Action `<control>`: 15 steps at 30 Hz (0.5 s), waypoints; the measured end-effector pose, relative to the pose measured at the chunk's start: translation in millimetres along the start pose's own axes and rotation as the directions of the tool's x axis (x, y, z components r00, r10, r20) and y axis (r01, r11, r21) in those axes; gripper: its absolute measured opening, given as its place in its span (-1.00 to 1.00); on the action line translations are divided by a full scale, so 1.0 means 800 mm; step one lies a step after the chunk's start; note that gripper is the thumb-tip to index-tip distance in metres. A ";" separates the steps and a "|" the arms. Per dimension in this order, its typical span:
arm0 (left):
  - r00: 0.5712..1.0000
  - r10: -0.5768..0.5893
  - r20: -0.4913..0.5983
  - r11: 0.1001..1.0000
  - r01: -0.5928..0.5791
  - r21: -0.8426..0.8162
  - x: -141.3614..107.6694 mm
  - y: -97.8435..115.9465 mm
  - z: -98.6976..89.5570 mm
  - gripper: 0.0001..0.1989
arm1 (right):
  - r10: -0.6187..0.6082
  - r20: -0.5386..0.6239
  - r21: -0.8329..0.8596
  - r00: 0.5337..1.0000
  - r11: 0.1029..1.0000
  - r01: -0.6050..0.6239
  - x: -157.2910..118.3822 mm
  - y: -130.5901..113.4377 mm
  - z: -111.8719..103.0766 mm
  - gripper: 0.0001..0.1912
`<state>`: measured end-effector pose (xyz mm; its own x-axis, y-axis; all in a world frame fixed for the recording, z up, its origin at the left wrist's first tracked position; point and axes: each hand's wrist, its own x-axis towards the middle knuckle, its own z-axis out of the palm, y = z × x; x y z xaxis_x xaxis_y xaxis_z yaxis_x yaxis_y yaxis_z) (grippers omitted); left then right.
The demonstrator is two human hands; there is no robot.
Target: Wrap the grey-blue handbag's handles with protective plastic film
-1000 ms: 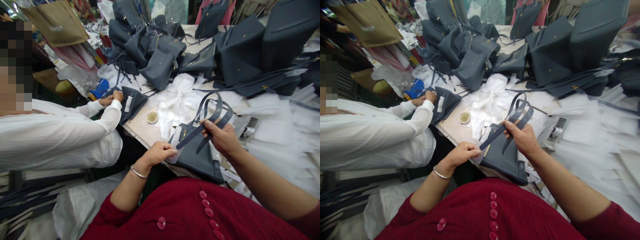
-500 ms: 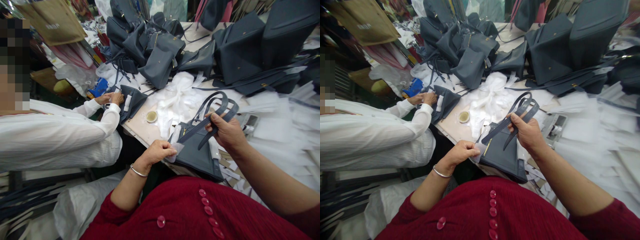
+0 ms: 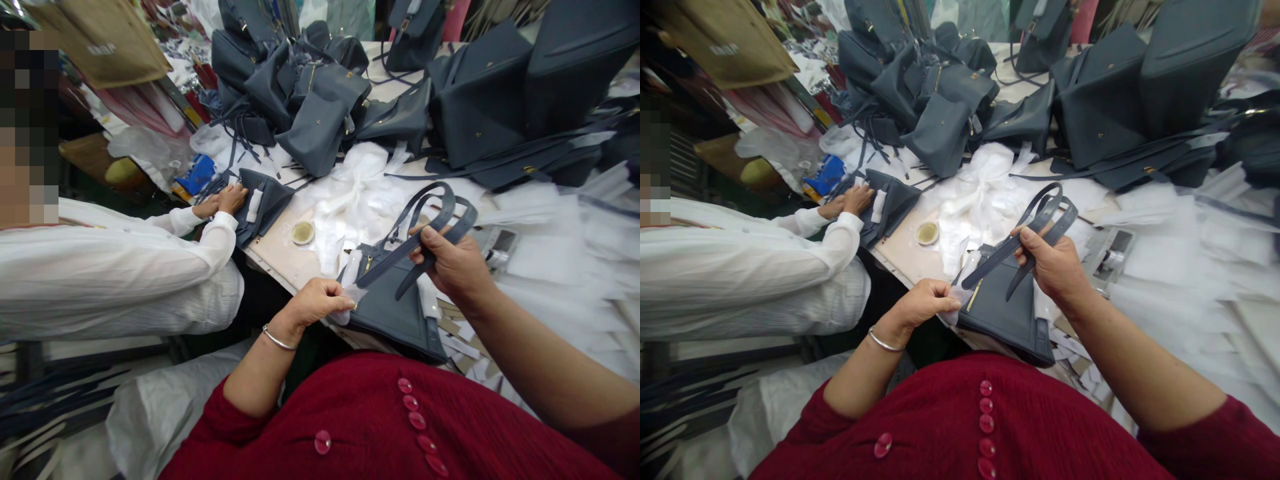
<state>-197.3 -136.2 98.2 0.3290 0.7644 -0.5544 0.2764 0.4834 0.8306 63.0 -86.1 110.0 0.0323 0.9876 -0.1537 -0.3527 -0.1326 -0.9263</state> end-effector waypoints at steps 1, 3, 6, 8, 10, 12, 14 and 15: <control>1.000 -0.001 0.009 1.000 0.001 -0.004 0.000 0.000 0.000 -0.68 | 0.002 0.001 -0.008 1.000 1.000 -0.002 0.000 0.000 0.000 -0.74; 1.000 0.001 0.024 1.000 -0.001 0.000 0.001 -0.001 -0.001 -0.67 | 0.004 0.008 -0.018 1.000 1.000 -0.004 0.000 0.002 0.000 -0.75; 0.998 -0.002 0.058 1.000 0.002 0.005 0.002 -0.001 -0.004 -0.66 | -0.011 0.022 -0.062 1.000 0.998 0.012 0.001 0.006 -0.002 -0.75; 0.996 -0.012 0.092 1.000 0.012 -0.005 0.003 0.000 -0.006 -0.65 | -0.025 0.041 -0.120 0.999 0.992 0.030 0.001 0.009 -0.004 -0.74; 0.991 -0.020 0.135 1.000 0.021 -0.002 0.003 0.001 -0.009 -0.64 | -0.039 0.063 -0.174 0.997 0.984 0.049 0.002 0.010 -0.006 -0.72; 0.984 -0.026 0.178 1.000 0.024 0.017 0.002 0.001 -0.013 -0.62 | -0.049 0.065 -0.186 0.997 0.981 0.061 0.003 0.010 -0.006 -0.72; 0.978 -0.028 0.208 0.999 0.021 0.036 0.002 -0.001 -0.016 -0.60 | -0.054 0.045 -0.172 0.998 0.983 0.061 0.004 0.009 -0.006 -0.72; 0.977 -0.028 0.213 0.999 0.021 0.039 0.002 -0.002 -0.017 -0.60 | -0.056 0.036 -0.164 0.998 0.985 0.062 0.005 0.009 -0.006 -0.72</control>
<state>-209.5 -130.1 96.9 0.5058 0.6420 -0.5762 0.3178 0.4823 0.8163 65.3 -83.6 101.4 0.0181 0.9959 -0.0886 -0.1920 -0.0835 -0.9778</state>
